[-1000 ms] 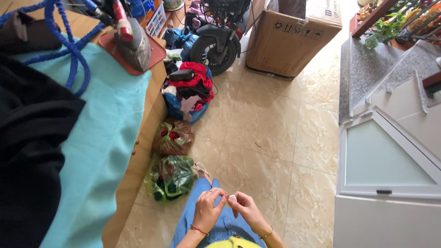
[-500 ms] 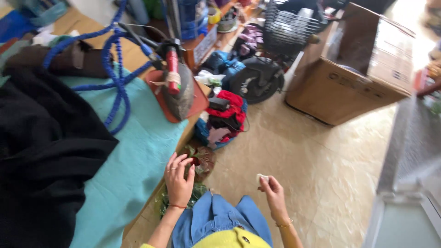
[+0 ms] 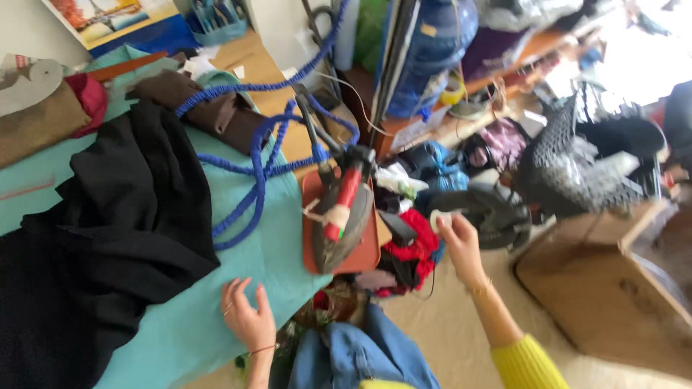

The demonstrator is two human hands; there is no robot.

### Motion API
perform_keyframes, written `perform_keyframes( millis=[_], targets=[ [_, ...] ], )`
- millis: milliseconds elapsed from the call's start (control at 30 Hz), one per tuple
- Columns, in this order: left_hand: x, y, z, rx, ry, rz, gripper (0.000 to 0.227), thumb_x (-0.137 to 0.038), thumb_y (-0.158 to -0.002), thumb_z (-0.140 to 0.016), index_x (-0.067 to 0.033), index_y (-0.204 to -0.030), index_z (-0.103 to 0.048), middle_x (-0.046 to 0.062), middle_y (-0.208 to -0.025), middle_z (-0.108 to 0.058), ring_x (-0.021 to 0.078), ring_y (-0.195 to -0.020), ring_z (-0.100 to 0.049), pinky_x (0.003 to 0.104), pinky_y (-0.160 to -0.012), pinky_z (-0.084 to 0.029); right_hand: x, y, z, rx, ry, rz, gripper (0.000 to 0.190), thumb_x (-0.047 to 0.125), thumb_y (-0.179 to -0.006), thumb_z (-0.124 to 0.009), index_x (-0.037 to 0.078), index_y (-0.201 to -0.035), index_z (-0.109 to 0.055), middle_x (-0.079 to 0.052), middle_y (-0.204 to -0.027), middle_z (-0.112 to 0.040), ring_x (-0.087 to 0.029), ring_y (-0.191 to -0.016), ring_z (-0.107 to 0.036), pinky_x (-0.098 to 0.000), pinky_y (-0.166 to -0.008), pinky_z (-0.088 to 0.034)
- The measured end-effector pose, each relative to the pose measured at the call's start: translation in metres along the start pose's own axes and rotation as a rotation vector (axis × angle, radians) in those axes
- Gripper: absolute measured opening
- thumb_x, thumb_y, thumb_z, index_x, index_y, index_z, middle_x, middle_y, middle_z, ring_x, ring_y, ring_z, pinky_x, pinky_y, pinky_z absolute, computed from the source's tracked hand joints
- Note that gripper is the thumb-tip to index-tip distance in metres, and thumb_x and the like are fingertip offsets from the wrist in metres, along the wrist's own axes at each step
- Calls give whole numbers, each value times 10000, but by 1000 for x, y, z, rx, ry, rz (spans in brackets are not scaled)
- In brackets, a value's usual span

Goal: The person smooths a large piece of black fabric on a light blue table. They use a triangular ruler and a long ruler to draw straight lines on the fabric with chalk. Finally, they use a measuring tape to measure the length of the fabric.

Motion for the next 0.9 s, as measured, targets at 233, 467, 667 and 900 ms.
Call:
perform_keyframes(
  millis=[233,467,667,900],
  targets=[
    [-13,4,-9,-28,-423,103,368,-355,-1113,-496,-62,-1175,-709,126,-1338,-689,355,-1339,-612,467,-1016,-513,75,-276,-58,185,207,363,279,350,-1078,-618,177,-876,-536,82,-807,-428,-64,-788,-391,-287,-702,-344],
    [-1,14,-15,7,-512,167,302,-330,-1078,-550,-130,-1243,-705,52,-1417,-668,290,-1348,-631,446,-986,-506,162,-449,-134,29,673,870,249,220,-1036,-732,-8,-1125,-687,-219,-1371,-593,-428,-1213,-575,-524,-947,-440],
    [7,17,-19,-7,-545,185,290,-336,-1051,-580,-170,-1249,-712,2,-1438,-653,234,-1346,-635,412,-966,-519,216,-515,-184,-260,1491,1274,108,336,-941,-753,252,-972,-813,-103,-1416,-586,-254,-810,-710,-398,-672,-490],
    [4,15,-19,49,-554,190,311,-359,-1053,-535,-165,-1221,-710,21,-1400,-678,246,-1358,-633,404,-1004,-523,221,-580,-184,-80,1904,1023,260,270,-1105,-604,337,-949,-800,48,-1084,-707,-137,-691,-687,-303,-663,-511]
  ],
)
Point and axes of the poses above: each hand's wrist, its own y-axis away from the middle knuckle, its own z-axis out of the back of the hand, x = y × z, the point moved 8 cm from there along -y, towards the middle knuckle
